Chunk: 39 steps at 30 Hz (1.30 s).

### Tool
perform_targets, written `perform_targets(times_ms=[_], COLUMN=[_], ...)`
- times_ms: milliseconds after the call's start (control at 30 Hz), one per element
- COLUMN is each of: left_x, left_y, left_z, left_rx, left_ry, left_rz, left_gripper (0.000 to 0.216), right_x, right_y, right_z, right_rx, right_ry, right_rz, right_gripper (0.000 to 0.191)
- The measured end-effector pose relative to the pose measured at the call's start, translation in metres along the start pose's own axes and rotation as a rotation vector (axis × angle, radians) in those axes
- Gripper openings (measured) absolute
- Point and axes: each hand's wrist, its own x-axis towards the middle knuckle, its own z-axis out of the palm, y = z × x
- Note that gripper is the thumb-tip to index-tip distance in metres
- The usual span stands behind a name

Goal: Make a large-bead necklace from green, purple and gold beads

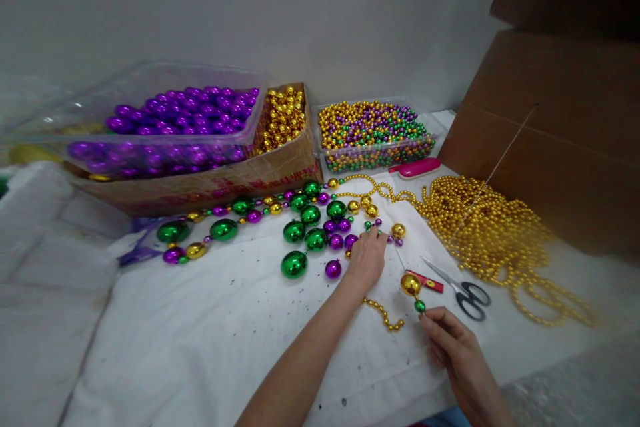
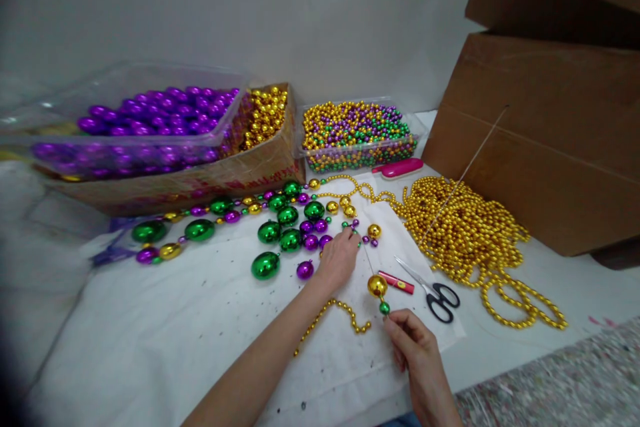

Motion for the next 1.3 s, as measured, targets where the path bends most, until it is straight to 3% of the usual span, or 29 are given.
perform_targets(times_ms=[367, 633, 900, 1167, 1300], left_x=[-0.006, 0.017, 0.041, 0.04, 0.021], left_y=[-0.015, -0.029, -0.032, -0.022, -0.03], left_z=[-0.017, -0.019, -0.018, -0.016, -0.024], left_rx=[0.016, -0.108, -0.169, -0.378, -0.588], left_ry=[0.187, 0.124, 0.042, 0.096, 0.105], left_rz=[-0.044, -0.143, -0.129, -0.158, -0.191], left_gripper=[0.024, 0.023, 0.02, 0.013, 0.013], right_x=[0.003, 0.002, 0.003, 0.004, 0.001], right_y=[0.008, 0.005, 0.003, -0.003, -0.007], right_z=[0.0, 0.001, -0.004, 0.001, 0.001], right_rx=[0.011, 0.011, -0.008, -0.01, -0.029], right_ry=[0.021, -0.061, -0.013, -0.031, -0.04], right_rz=[0.0, 0.016, 0.041, 0.001, -0.002], right_gripper=[0.031, 0.03, 0.031, 0.029, 0.029])
